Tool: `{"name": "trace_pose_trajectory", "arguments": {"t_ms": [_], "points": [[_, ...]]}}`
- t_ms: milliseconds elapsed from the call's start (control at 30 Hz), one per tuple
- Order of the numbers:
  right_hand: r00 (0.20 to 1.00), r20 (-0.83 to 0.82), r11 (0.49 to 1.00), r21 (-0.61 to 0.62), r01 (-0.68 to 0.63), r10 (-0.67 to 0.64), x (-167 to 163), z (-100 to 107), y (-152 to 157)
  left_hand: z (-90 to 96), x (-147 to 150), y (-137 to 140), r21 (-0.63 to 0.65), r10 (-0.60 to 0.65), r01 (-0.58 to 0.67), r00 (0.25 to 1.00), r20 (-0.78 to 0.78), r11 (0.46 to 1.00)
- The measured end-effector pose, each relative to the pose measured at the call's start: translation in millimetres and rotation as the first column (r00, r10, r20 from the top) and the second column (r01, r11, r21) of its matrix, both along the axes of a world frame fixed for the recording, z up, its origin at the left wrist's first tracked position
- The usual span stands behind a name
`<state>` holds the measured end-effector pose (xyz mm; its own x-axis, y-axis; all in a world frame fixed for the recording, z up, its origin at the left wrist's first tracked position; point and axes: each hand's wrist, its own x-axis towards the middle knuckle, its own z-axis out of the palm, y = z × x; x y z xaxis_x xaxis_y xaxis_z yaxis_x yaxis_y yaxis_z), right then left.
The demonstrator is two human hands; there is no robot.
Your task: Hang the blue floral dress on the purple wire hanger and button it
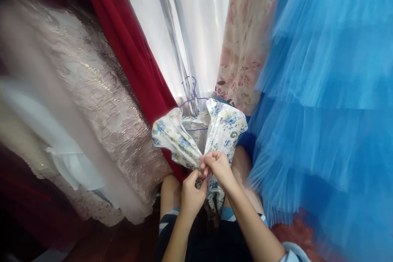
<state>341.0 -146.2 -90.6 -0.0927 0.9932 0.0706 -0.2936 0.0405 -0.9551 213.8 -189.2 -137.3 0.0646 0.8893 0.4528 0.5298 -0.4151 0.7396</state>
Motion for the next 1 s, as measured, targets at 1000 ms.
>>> {"name": "trace_pose_trajectory", "arguments": {"t_ms": [1000], "points": [[0.991,-0.006,0.924,0.362,0.126,-0.133,-2,93,96,191.0,-24,141,0.504,0.09,0.195,0.869,-0.486,0.841]]}}
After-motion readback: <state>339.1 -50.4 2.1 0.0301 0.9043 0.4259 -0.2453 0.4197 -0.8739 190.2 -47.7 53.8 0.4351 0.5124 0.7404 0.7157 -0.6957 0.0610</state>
